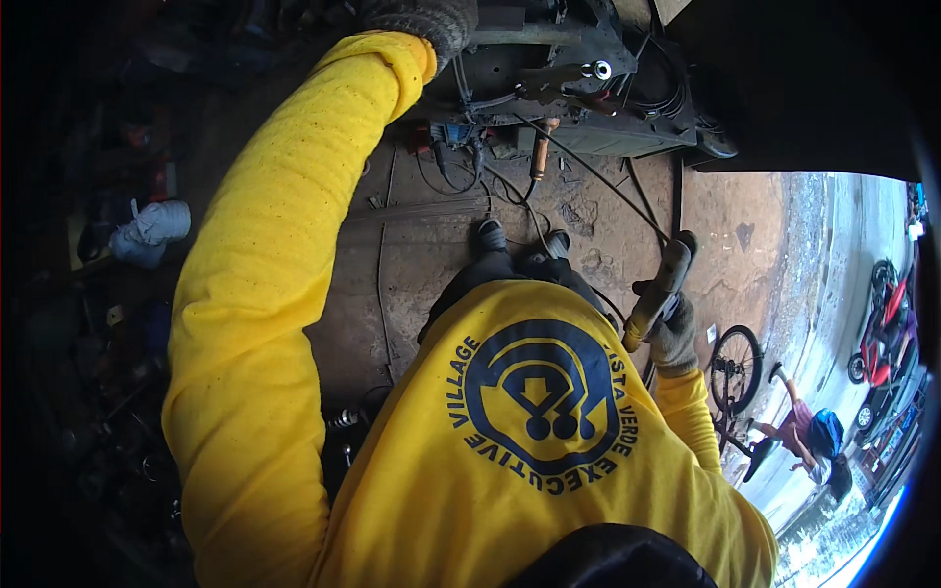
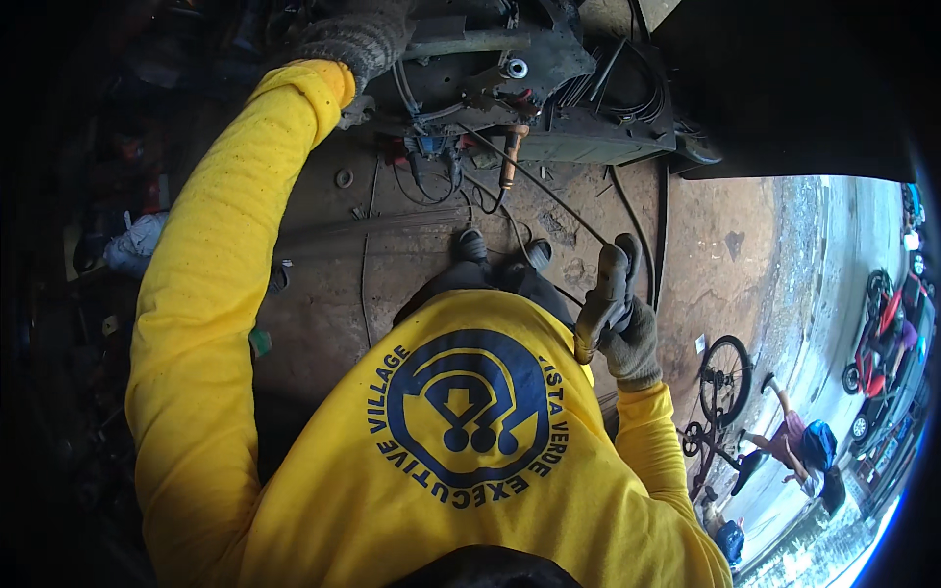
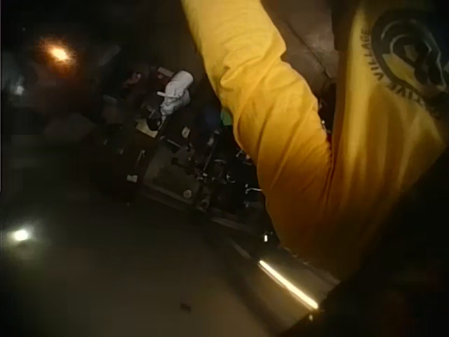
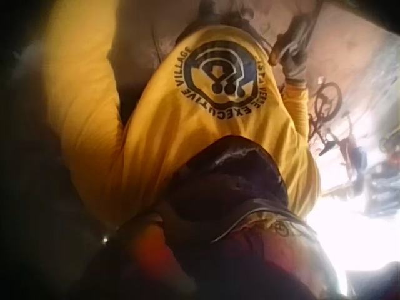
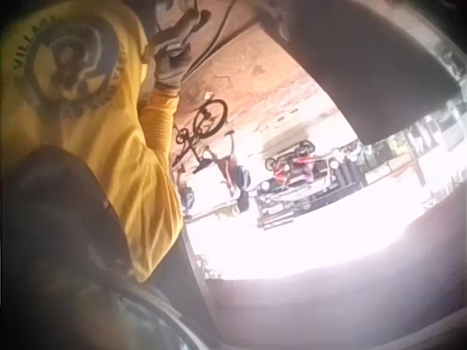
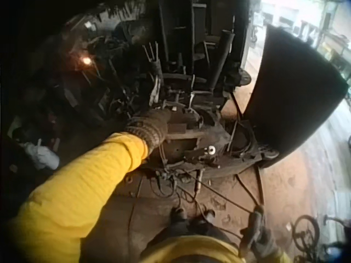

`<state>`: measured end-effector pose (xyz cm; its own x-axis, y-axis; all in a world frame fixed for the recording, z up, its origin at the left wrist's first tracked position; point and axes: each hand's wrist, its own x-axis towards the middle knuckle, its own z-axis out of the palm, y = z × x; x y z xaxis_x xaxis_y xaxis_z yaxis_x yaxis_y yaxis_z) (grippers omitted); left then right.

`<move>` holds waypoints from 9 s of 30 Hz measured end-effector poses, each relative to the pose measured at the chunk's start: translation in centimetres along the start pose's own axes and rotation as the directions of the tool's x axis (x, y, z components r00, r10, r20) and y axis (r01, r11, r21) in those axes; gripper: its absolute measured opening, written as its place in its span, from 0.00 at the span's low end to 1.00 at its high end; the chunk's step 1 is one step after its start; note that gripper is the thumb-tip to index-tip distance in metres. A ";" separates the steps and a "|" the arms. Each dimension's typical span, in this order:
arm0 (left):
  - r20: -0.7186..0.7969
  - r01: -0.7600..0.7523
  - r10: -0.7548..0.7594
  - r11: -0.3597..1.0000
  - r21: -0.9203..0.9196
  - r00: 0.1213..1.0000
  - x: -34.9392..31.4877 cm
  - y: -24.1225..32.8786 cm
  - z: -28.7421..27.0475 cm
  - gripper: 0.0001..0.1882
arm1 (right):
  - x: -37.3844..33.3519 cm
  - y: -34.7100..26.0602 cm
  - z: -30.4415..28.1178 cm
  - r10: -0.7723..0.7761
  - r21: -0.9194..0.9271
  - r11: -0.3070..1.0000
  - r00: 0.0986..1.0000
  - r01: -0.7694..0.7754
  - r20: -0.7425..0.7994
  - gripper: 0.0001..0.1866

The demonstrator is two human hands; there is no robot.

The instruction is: The person uses a hammer and pliers to adjust and secure a metal frame component in a workshop. They repeatedly tap and reposition the frame while another person works nearby.

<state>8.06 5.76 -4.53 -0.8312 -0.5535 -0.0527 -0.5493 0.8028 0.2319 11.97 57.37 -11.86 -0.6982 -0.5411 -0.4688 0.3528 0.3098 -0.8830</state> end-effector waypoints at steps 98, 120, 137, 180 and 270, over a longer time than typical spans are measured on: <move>0.249 -0.963 0.951 -0.222 0.150 -0.181 6.7 -1.6 -1.5 0.12 | -9.7 2.6 24.4 0.206 0.328 0.945 0.757 0.011 -0.620 0.27; 0.313 -0.952 0.940 -0.210 0.221 -0.135 6.4 -1.6 -0.7 0.17 | -9.5 2.4 24.2 0.164 0.282 0.959 0.742 0.036 -0.650 0.36; 0.237 -0.941 0.942 -0.284 0.184 -0.238 6.4 -0.6 -0.8 0.16 | -10.0 3.0 23.9 0.200 0.293 0.956 0.766 -0.016 -0.611 0.26; 0.165 -0.909 0.917 -0.387 0.154 -0.362 6.2 -0.3 -0.8 0.15 | -10.1 3.4 24.1 0.257 0.343 0.938 0.750 -0.043 -0.609 0.30; 0.152 -0.958 0.976 -0.185 0.221 -0.153 5.5 -0.7 -0.2 0.14 | -2.5 -7.3 13.2 0.281 0.558 0.822 0.932 -0.110 -0.230 0.42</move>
<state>3.89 2.14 -4.76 -0.4219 0.9025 0.0865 0.8785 0.4305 -0.2070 19.33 46.13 -4.54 -0.6947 -0.2369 -0.6792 0.7148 -0.1220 -0.6886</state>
